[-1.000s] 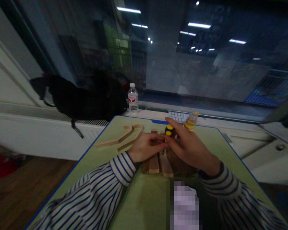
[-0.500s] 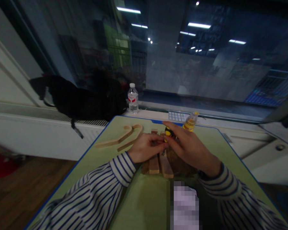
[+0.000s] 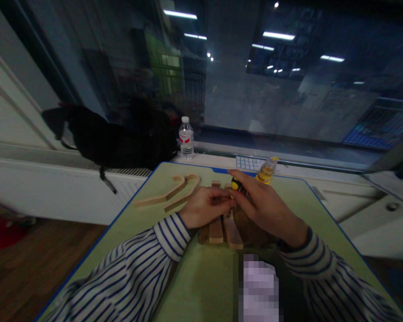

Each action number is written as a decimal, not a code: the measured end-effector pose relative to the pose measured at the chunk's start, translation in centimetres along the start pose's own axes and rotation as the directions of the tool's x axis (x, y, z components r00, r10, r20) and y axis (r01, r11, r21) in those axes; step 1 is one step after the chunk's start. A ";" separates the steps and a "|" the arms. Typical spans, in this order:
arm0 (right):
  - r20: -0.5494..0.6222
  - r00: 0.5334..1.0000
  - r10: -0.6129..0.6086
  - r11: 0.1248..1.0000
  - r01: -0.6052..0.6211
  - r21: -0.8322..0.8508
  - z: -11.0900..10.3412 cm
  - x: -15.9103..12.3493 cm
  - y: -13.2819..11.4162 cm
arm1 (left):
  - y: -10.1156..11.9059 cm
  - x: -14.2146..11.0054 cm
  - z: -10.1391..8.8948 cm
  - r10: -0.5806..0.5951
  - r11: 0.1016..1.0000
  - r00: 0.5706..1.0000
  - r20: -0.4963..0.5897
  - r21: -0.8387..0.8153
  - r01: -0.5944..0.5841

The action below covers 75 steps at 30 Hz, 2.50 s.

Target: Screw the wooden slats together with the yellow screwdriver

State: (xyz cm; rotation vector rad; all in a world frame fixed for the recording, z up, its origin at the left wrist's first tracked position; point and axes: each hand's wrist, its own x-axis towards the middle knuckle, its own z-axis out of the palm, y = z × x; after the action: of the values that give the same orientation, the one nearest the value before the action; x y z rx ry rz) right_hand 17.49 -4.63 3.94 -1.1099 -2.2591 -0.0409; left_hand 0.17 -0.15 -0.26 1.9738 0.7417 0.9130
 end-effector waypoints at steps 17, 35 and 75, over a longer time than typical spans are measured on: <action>0.014 1.000 0.022 1.000 -0.022 0.003 -0.7 0.1 -0.4 | -0.4 -0.1 -0.2 0.027 1.000 0.999 -0.028 0.016 -0.027; 0.016 1.000 -0.001 0.999 0.002 -0.034 -0.5 0.2 -0.1 | -0.1 0.0 -0.3 0.006 0.997 0.998 0.055 0.075 -0.010; 0.022 1.000 0.022 0.999 -0.022 -0.033 -0.6 0.0 -0.1 | 0.0 -0.1 -0.3 -0.004 0.999 0.996 0.086 0.051 0.000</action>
State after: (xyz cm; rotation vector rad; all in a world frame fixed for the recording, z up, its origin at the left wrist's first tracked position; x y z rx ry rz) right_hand 17.73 -4.81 4.45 -1.1576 -2.2733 -0.0567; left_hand -0.11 -0.04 -0.20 2.0430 0.7242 0.8097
